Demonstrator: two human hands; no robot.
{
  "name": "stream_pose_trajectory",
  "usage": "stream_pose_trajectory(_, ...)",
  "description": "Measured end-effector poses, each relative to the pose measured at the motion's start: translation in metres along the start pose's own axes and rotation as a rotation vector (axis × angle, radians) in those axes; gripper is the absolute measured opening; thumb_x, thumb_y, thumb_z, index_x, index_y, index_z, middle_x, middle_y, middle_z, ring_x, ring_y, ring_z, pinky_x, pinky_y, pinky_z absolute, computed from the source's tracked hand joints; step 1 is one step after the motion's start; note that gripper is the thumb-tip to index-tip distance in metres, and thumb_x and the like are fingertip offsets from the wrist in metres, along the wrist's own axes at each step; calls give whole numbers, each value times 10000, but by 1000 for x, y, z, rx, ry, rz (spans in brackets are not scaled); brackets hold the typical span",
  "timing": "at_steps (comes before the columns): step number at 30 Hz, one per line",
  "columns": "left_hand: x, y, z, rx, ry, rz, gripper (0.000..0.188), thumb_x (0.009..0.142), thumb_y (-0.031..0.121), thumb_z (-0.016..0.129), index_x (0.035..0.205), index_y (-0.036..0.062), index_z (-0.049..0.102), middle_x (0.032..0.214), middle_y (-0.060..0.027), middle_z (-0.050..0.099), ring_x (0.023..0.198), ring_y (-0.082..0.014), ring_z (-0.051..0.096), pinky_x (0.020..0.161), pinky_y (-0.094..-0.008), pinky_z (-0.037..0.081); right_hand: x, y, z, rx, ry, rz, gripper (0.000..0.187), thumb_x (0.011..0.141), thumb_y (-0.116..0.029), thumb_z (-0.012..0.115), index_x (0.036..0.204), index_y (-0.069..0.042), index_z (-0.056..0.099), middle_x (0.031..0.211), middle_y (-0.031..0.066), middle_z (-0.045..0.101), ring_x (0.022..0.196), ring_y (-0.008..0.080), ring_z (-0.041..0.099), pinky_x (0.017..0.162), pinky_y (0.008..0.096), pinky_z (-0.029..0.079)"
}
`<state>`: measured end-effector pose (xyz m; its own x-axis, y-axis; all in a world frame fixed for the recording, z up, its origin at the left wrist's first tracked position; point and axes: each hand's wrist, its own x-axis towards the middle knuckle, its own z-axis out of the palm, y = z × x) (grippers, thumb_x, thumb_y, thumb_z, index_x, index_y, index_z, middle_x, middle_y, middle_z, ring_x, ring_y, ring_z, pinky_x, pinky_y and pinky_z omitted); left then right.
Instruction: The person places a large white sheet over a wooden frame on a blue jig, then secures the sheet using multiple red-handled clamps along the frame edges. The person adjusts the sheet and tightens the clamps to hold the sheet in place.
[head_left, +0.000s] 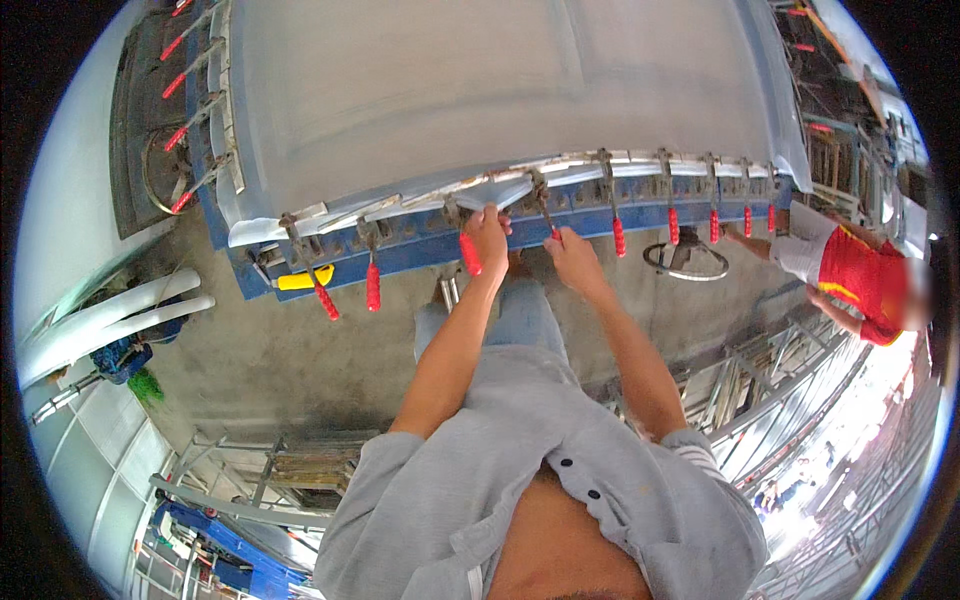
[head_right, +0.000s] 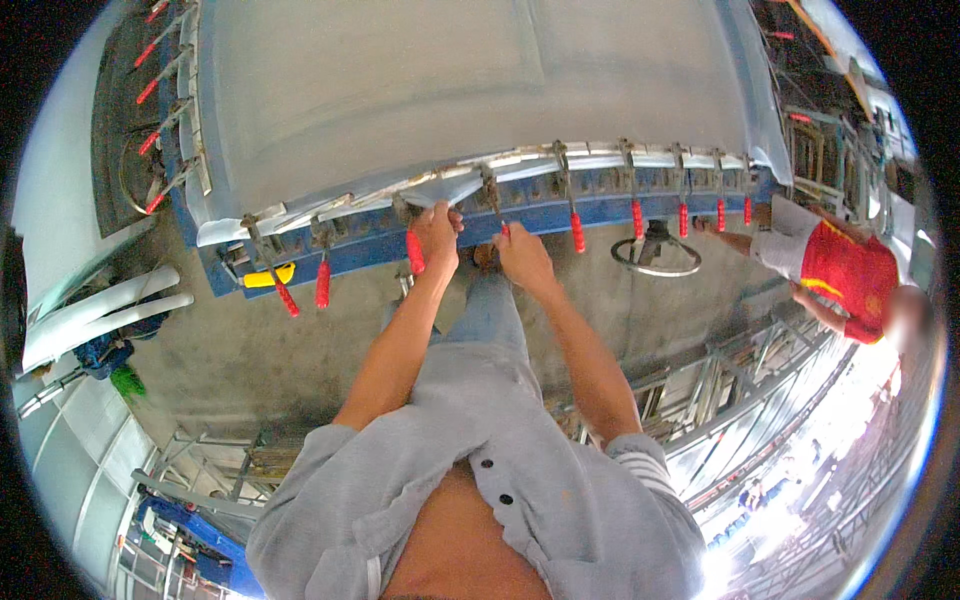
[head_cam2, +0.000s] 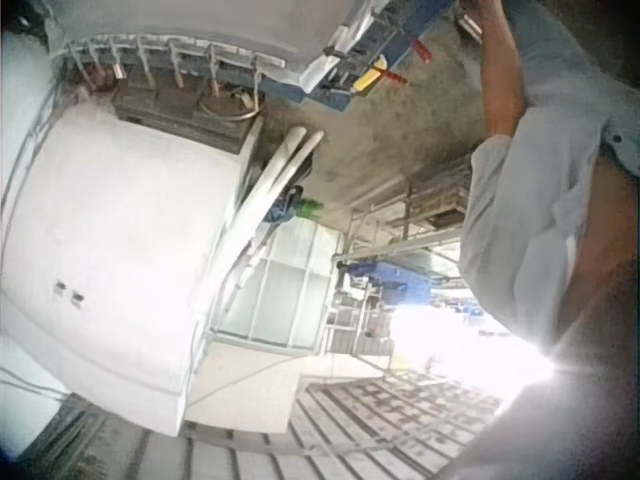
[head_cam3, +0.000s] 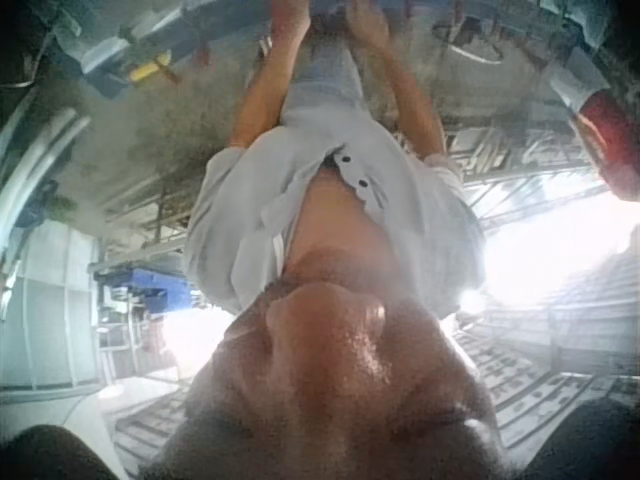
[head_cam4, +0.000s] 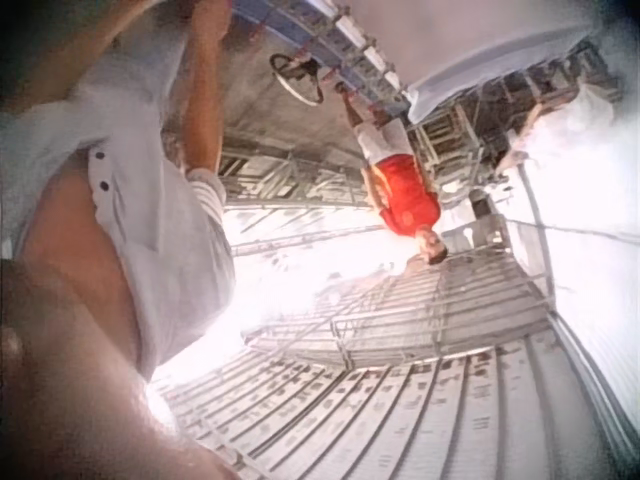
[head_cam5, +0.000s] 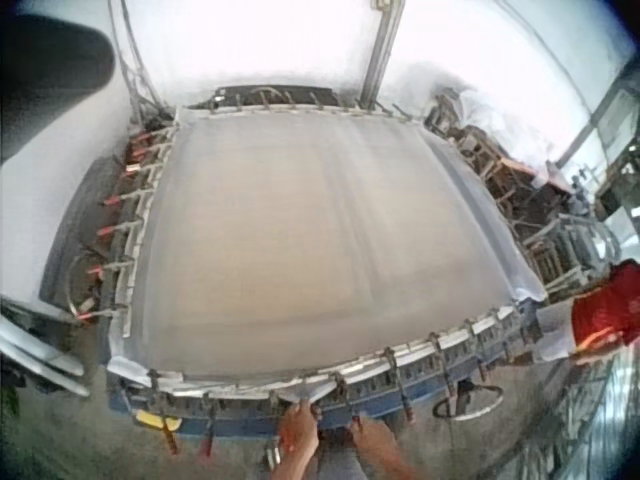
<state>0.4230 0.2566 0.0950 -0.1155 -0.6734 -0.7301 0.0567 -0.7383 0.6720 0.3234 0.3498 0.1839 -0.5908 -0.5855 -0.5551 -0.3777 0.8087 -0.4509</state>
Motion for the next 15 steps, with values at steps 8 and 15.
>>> stream_pose_trajectory(8,-7,4,-3,205,26,48,335,914,224,497,688,3,608,621,-83,615,532,-153,569,515,-299,434,31,55,84,-100,303,-288,226,912,-196,525,1065,-41,467,686,152,605,537,356,589,455,423,458)
stream_pose_trajectory(15,7,1,7,208,13,72,321,925,255,512,773,-9,613,643,-87,624,537,-145,581,521,-293,458,33,60,93,-45,499,-438,258,899,-231,549,1078,-51,503,688,141,622,535,320,610,460,418,473)
